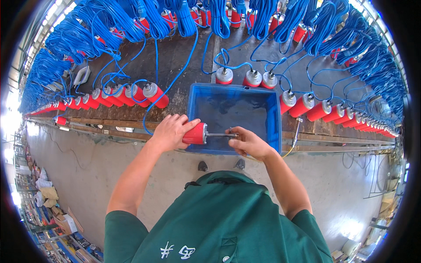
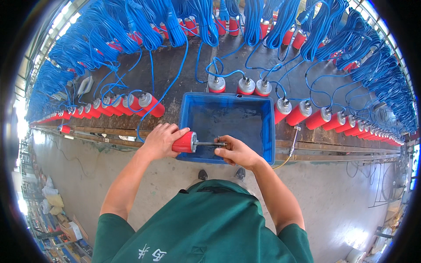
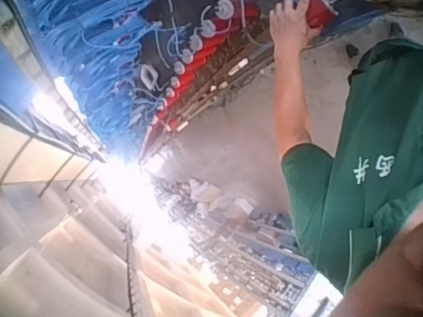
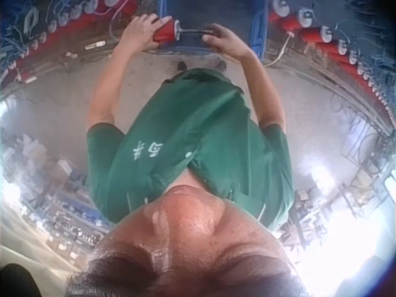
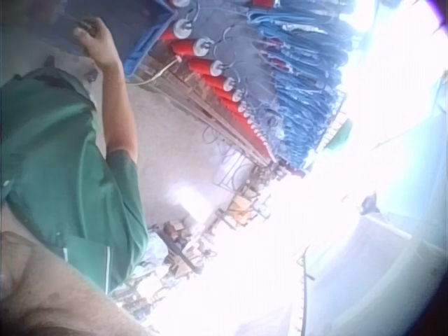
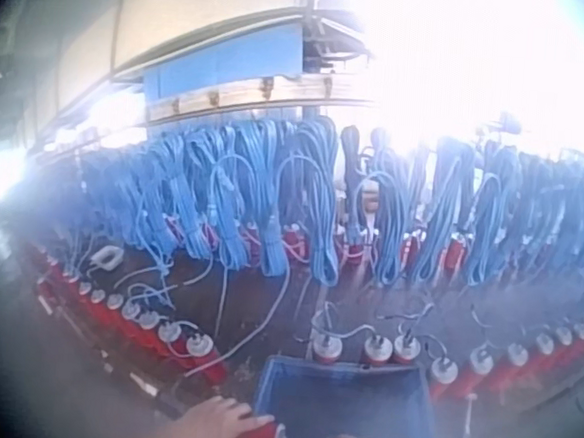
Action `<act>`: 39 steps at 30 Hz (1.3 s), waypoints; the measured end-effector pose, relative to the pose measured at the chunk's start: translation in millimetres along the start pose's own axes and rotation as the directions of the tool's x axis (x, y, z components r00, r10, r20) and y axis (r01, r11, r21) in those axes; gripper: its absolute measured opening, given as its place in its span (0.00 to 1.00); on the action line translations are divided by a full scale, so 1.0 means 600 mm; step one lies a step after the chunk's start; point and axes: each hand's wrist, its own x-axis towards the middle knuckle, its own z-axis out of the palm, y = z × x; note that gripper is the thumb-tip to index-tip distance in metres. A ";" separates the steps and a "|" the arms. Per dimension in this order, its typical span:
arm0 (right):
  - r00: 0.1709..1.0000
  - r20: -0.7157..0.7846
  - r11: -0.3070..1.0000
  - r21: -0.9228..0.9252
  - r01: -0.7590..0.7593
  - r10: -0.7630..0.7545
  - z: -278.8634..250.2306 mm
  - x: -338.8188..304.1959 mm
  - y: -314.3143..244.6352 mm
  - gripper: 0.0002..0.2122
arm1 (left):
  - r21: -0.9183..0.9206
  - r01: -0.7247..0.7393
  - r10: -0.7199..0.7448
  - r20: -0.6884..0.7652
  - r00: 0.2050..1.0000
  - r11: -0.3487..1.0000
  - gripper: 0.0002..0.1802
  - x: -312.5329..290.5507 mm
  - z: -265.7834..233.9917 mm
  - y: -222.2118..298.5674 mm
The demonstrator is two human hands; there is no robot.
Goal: The person picks up a red cylindrical component, inserts a metal nozzle into the top, and submerges it in a blue bin of water to check for air bubbles before returning it to the workbench.
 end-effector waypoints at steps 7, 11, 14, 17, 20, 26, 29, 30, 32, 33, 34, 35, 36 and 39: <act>0.995 0.025 0.972 0.218 0.086 -0.094 0.001 0.002 -0.001 0.25 | -0.010 -0.013 0.013 -0.011 1.000 1.000 0.57 0.009 0.004 0.002; 0.973 0.058 0.804 -0.554 0.216 -0.221 -0.002 -0.003 -0.042 0.18 | 0.017 -0.036 0.036 -0.027 0.999 0.999 0.57 0.013 0.006 0.005; 0.924 0.063 0.366 -0.906 0.211 -0.376 0.011 0.023 -0.031 0.15 | 0.017 -0.043 0.044 -0.022 0.999 0.999 0.56 0.024 0.003 0.011; 0.962 0.049 0.542 -0.818 0.193 -0.269 0.025 0.017 -0.061 0.14 | 0.046 -0.065 0.067 -0.025 0.997 0.997 0.56 0.025 0.010 0.011; 0.982 0.112 0.713 -0.676 0.187 -0.153 0.015 0.047 -0.055 0.18 | 0.087 -0.087 0.086 0.021 0.996 0.992 0.55 0.028 0.004 0.012; 0.989 0.120 0.741 -0.657 0.141 -0.082 0.014 0.059 -0.069 0.17 | 0.056 -0.083 0.085 -0.035 0.996 0.995 0.55 0.022 0.011 0.007; 0.987 0.137 0.711 -0.685 0.156 -0.085 0.014 0.061 -0.077 0.15 | 0.050 -0.087 0.089 -0.047 0.995 0.995 0.55 0.024 0.013 0.006; 0.987 0.152 0.706 -0.693 0.146 -0.055 0.015 0.059 -0.083 0.15 | 0.050 -0.085 0.087 -0.047 0.995 0.995 0.55 0.024 0.013 0.006; 0.986 0.166 0.701 -0.700 0.136 -0.025 0.013 0.062 -0.086 0.15 | 0.059 -0.095 0.097 -0.029 0.995 0.994 0.54 0.024 0.010 0.007; 0.983 0.179 0.749 -0.657 0.086 0.044 0.009 0.069 -0.082 0.15 | 0.059 -0.094 0.096 -0.029 0.995 0.994 0.54 0.024 0.010 0.007; 0.974 0.195 0.790 -0.612 0.031 0.112 0.005 0.074 -0.079 0.16 | 0.062 -0.096 0.098 -0.030 0.995 0.993 0.54 0.024 0.010 0.007; 0.975 0.194 0.790 -0.612 0.030 0.113 0.003 0.076 -0.078 0.16 | 0.064 -0.098 0.100 -0.030 0.995 0.993 0.54 0.024 0.010 0.008; 0.969 0.220 0.755 -0.653 0.061 0.112 0.000 0.078 -0.077 0.17 | 0.064 -0.099 0.101 -0.030 0.994 0.993 0.54 0.025 0.010 0.008; 0.969 0.238 0.705 -0.698 0.127 0.060 -0.001 0.078 -0.069 0.19 | 0.071 -0.100 0.101 -0.016 0.995 0.992 0.54 0.025 0.009 0.009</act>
